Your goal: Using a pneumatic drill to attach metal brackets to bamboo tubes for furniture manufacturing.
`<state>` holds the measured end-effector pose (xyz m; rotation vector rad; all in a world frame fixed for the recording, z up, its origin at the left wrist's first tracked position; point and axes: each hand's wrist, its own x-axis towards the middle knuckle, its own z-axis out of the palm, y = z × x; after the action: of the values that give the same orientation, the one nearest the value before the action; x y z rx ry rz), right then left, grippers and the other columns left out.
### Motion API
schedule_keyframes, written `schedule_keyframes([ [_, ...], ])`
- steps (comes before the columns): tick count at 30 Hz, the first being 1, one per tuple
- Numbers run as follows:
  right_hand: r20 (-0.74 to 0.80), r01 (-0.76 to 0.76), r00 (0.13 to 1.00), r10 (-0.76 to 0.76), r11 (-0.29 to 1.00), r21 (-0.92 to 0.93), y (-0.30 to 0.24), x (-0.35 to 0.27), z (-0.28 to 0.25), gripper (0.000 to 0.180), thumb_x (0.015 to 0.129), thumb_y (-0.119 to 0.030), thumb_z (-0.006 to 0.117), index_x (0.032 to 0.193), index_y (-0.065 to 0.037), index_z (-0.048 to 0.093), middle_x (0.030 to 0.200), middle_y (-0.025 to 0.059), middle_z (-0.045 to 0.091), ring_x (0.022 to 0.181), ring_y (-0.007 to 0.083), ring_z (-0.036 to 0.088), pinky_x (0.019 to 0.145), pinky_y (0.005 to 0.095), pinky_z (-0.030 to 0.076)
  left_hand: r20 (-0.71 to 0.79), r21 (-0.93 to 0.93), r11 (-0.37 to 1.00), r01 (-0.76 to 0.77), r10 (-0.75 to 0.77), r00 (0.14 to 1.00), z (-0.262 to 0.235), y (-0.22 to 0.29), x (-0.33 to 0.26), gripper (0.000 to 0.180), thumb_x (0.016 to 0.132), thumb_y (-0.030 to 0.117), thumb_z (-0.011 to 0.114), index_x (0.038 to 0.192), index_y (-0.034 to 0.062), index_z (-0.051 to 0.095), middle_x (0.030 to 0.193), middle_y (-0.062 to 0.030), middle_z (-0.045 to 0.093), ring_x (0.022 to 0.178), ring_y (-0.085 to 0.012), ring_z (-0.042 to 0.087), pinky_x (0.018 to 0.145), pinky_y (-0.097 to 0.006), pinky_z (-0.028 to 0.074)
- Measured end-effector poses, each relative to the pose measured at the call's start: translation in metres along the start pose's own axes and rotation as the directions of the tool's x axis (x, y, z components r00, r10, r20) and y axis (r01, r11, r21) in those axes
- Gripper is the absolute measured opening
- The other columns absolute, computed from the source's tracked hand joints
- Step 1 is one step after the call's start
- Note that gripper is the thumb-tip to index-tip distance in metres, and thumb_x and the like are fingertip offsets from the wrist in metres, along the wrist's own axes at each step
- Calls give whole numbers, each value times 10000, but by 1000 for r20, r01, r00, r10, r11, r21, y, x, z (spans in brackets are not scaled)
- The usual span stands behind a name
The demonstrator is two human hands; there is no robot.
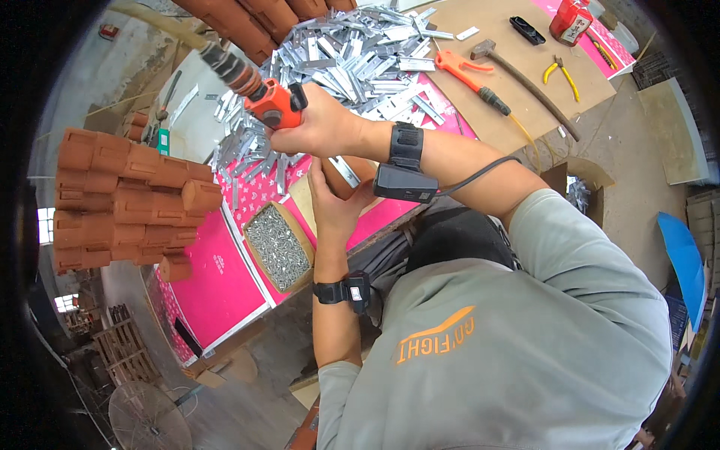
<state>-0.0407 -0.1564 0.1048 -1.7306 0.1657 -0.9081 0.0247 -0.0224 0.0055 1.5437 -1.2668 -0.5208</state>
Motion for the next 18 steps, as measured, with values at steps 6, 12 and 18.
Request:
schedule_keyframes([
  [6,-37,-17,999,23,988,151,-2,-7,-1,157,728,-40,628,883,-29,605,765,42,657,737,113,637,681,296,530,-21,169,984,-61,65,998,2,-6,-3,1170,611,409,932,1484,-38,293,1419,-257,422,1331,-433,401,1105,-488,357],
  [12,-32,-130,990,136,981,143,-29,-12,-11,293,717,-9,632,1008,2,650,929,80,699,796,121,646,704,293,534,117,536,822,-191,151,982,-17,38,5,1098,592,390,930,1443,-27,377,1369,-253,446,1269,-416,426,1073,-485,366],
  [18,-180,-99,979,96,995,-10,-34,-38,-32,262,740,-37,627,999,-33,663,860,40,688,688,76,618,581,242,495,298,579,789,-205,29,954,-24,63,17,961,593,333,902,1413,72,473,1281,-205,480,1228,-386,446,1028,-500,402],
])
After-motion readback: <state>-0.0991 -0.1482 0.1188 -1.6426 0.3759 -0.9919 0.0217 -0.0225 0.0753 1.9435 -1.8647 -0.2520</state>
